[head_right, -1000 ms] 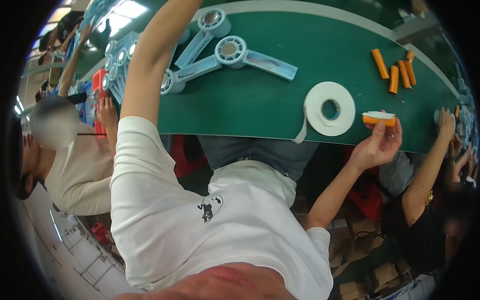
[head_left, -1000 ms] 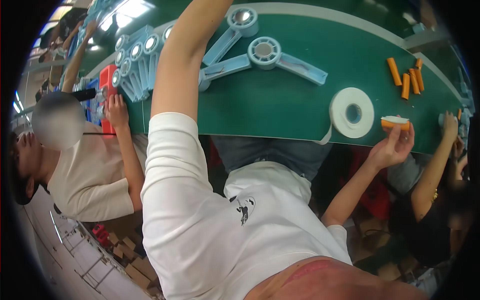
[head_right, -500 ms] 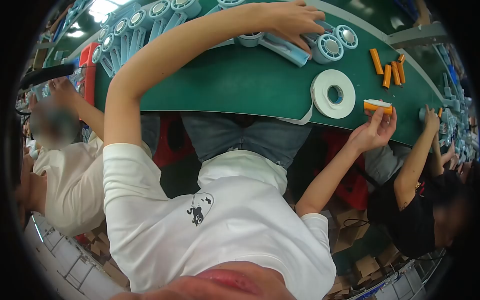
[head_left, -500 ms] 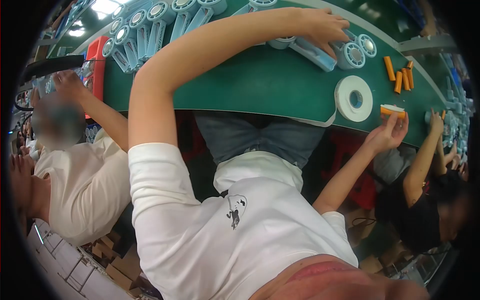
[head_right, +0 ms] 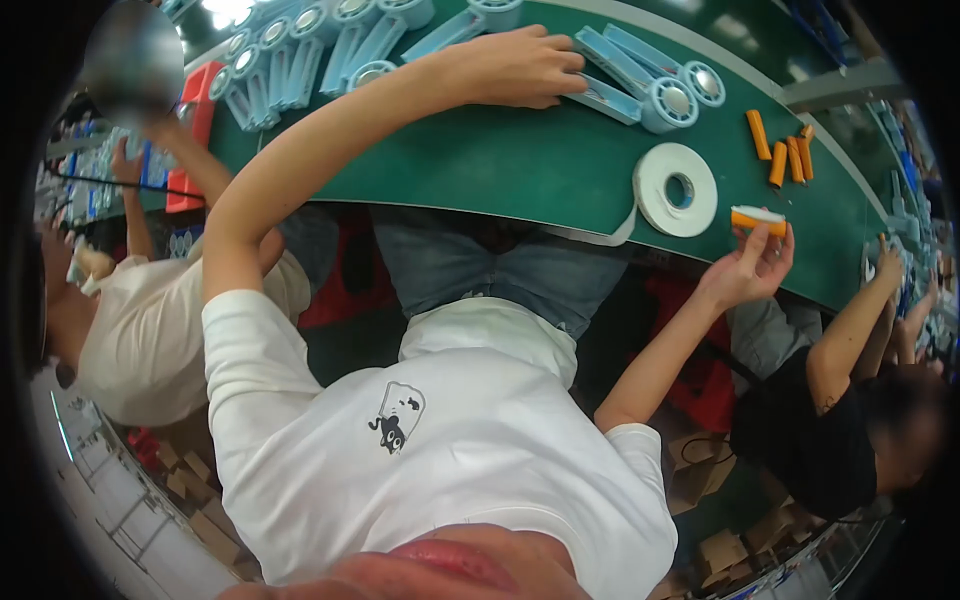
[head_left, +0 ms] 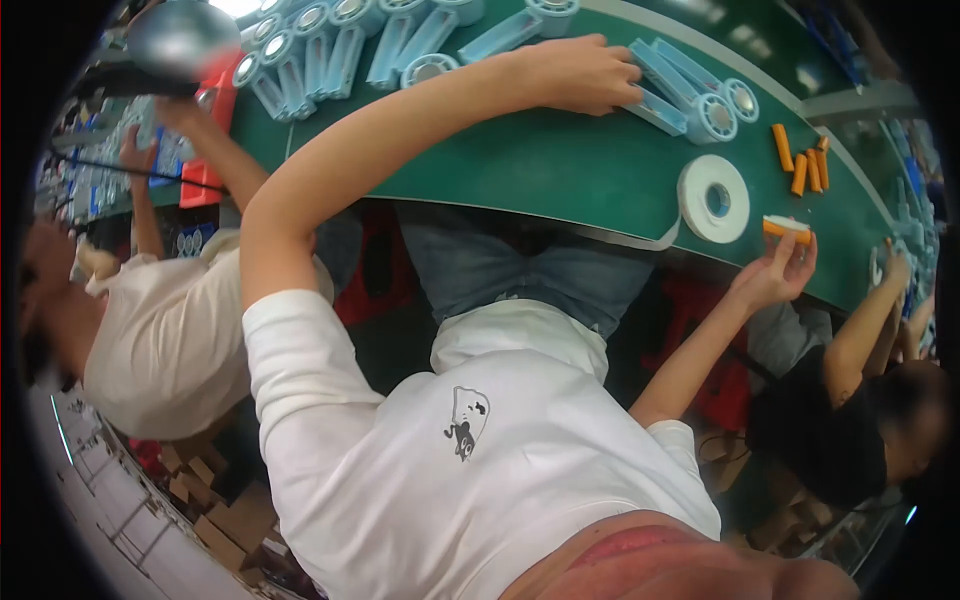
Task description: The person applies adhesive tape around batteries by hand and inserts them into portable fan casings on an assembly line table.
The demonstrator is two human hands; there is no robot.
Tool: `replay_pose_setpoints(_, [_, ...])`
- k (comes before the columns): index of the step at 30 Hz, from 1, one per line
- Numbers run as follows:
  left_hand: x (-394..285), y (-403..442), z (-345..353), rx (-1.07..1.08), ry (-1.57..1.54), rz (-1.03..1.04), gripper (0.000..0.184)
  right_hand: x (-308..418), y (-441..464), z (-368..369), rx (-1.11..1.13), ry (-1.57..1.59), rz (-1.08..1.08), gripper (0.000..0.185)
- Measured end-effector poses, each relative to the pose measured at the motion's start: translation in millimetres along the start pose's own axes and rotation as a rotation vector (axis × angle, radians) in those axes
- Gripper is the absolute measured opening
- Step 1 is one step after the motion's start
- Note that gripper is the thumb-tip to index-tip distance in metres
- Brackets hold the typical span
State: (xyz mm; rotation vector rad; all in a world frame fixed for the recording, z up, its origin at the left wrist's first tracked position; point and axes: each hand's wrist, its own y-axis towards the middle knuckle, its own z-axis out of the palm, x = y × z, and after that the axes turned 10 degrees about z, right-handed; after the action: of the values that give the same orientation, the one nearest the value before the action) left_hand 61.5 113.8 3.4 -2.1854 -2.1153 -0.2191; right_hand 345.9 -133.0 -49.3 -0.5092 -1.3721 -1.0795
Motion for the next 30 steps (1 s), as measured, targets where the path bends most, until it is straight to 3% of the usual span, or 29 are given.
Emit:
replay_pose_setpoints(3, [-16,-1,-8,0.001,-0.024,0.005,0.021,18,-18,15,0.042,0.015,-0.012,0.037])
replay_pose_setpoints(6, [-54,-14,-22,-0.055,-0.073,-0.01,0.018,33,-53,37,0.4,-0.045,-0.165,0.037])
replay_pose_setpoints(7, [-65,-20,-21,-0.033,-0.066,-0.032,0.018,37,-67,50,0.415,-0.02,-0.153,0.037])
replay_pose_setpoints(9, [-84,-34,-17,-0.203,-0.003,0.003,0.018,44,-96,78,0.821,0.068,-0.011,0.041])
replay_pose_setpoints(14, [-102,-68,-12,-0.172,-0.022,-0.157,0.019,38,-129,107,0.9,-0.119,-0.01,0.037])
replay_pose_setpoints(17, [-101,-77,-11,-0.289,-0.233,-0.223,0.02,30,-131,108,0.926,-0.17,-0.071,0.032])
replay_pose_setpoints(22, [-98,-82,-11,-0.42,-0.35,-0.236,0.017,29,-120,110,1.0,-0.112,-0.036,0.03])
replay_pose_setpoints(25, [-105,-82,-2,-0.616,-0.461,-0.289,0.017,24,-111,105,1.085,-0.134,-0.08,0.034])
replay_pose_setpoints(30, [-104,-81,8,-0.71,-0.4,-0.244,0.019,14,-97,108,1.081,0.046,0.103,0.039])
